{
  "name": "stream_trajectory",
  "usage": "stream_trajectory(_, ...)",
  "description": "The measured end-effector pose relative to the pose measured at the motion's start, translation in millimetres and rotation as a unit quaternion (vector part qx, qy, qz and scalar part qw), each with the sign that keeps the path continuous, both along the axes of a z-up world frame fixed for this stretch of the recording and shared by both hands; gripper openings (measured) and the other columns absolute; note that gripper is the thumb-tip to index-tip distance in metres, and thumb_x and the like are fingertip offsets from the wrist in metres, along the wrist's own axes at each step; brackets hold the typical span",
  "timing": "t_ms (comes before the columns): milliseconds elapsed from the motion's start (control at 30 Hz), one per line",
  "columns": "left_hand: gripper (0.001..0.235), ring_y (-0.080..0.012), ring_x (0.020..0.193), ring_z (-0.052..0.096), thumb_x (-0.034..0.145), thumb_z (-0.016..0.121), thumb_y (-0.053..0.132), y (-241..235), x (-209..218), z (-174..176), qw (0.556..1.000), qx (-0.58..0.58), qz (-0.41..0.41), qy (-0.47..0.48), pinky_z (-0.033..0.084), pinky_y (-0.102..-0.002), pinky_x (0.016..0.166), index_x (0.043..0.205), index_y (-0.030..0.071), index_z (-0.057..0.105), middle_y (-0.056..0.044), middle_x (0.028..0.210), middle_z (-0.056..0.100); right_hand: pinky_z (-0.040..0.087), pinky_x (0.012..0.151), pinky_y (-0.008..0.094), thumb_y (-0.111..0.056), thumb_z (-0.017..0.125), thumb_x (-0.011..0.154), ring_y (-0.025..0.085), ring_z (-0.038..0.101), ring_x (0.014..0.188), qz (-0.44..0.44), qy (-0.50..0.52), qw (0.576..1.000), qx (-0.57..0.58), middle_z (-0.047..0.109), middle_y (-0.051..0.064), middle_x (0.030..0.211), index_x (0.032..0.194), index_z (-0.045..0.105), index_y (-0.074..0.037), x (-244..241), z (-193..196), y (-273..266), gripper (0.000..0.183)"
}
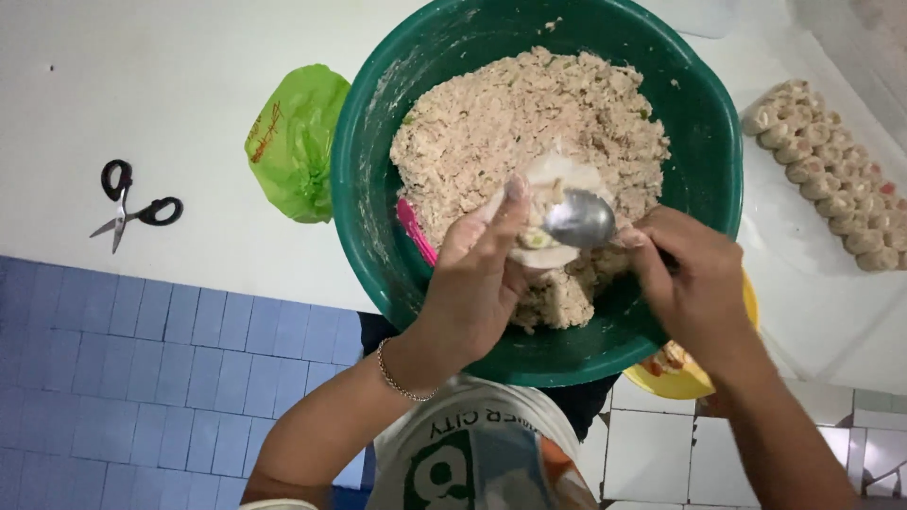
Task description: Preparing dumplings by filling dough wrappers with a meat mixture and folding them into shape.
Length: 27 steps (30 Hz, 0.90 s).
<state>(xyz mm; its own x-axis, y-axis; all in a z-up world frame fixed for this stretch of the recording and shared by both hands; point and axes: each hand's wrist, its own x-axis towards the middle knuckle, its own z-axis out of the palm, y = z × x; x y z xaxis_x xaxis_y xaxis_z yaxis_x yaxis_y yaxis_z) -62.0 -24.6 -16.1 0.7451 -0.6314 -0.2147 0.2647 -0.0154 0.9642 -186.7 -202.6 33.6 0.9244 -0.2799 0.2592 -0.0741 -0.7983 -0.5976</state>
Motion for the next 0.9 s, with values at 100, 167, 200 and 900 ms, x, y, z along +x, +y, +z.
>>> stream_trajectory(100, 0.055, -0.0238, 0.093, 0.062, 0.095, 0.062, 0.003, -11, 16, 8, 0.99, -0.03, 0.056, -0.124, 0.062, -0.034, 0.082, 0.14, 0.018, 0.033, -0.015, 0.121, 0.052, 0.034, 0.059, 0.034, -0.012, 0.048, 0.109, 0.018, 0.044, 0.061, -0.025, 0.034, 0.999, -0.005, 0.05, 0.007, 0.069, 0.076, 0.051, -0.003, -8, 6, -8, 0.034)
stream_trajectory(167, 0.027, -0.0141, 0.07, 0.066, 0.097, 0.061, 0.023, -24, 30, 23, 0.957, -0.101, 0.173, 0.209, 0.06, -0.025, 0.066, 0.117, 0.005, 0.064, -0.002, 0.084, 0.067, 0.032, 0.058, 0.035, -0.012, 0.043, 0.113, 0.017, 0.041, 0.059, -0.066, 0.046, 0.997, -0.012, 0.047, 0.005, 0.066, 0.075, 0.047, -0.007, -13, 15, -2, 0.039)
stream_trajectory(200, 0.047, -0.0258, 0.1, 0.059, 0.091, 0.059, 0.027, -26, 34, 20, 0.921, -0.16, 0.218, 0.28, 0.052, -0.039, 0.089, 0.129, 0.0, 0.054, -0.013, 0.111, 0.061, 0.032, 0.052, 0.032, -0.014, 0.045, 0.11, 0.015, 0.042, 0.054, -0.068, 0.082, 0.994, -0.016, 0.049, 0.005, 0.065, 0.081, 0.053, -0.007, -14, 23, 4, 0.031)
stream_trajectory(900, 0.071, -0.0363, 0.128, 0.051, 0.102, 0.049, 0.034, -28, 13, 13, 0.846, -0.367, 0.029, 0.386, 0.048, -0.038, 0.102, 0.153, -0.008, 0.023, -0.032, 0.148, 0.039, 0.039, 0.046, 0.031, -0.026, 0.047, 0.108, 0.015, 0.048, 0.053, -0.146, 0.196, 0.966, 0.079, 0.051, 0.002, 0.068, 0.088, 0.046, -0.014, 14, 36, 28, 0.023)
